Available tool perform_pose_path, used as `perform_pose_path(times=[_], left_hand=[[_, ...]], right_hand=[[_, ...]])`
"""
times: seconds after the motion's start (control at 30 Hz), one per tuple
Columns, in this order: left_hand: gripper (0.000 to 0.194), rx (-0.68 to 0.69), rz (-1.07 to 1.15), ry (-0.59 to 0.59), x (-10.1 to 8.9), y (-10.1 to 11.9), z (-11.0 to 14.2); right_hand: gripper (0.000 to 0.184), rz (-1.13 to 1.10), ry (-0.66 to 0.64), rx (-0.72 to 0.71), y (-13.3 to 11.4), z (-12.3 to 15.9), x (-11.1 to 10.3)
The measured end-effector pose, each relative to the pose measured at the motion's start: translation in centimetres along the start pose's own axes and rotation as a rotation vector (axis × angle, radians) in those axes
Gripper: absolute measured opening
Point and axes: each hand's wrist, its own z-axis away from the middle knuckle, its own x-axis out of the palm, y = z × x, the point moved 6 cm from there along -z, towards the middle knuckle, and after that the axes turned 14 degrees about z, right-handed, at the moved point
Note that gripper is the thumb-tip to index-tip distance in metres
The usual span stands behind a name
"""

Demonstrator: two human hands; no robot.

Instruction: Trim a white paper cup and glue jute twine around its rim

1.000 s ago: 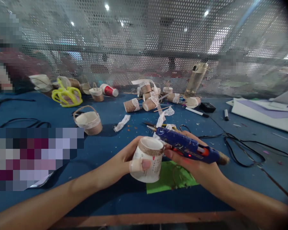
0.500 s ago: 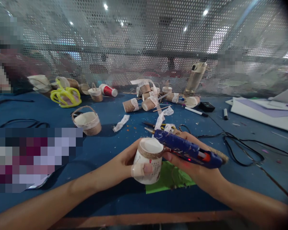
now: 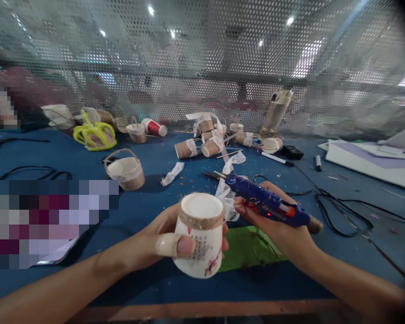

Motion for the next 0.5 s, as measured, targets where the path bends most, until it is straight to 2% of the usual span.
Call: perform_pose_path(times=[0.13, 0.27, 0.5], left_hand=[[0.046, 0.017, -0.022, 0.023, -0.8, 0.1, 0.2], [0.053, 0.084, 0.007, 0.056, -2.1, 0.4, 0.1], [0.051, 0.159, 0.039, 0.091, -2.5, 0.9, -0.2]], right_hand=[[0.022, 0.029, 0.012, -0.041, -0.9, 0.4, -0.4], [0.02, 0.057, 0.012, -0.081, -1.5, 1.2, -0.6], [0.021, 0.209, 0.133, -0.12, -2.8, 2.1, -1.2]])
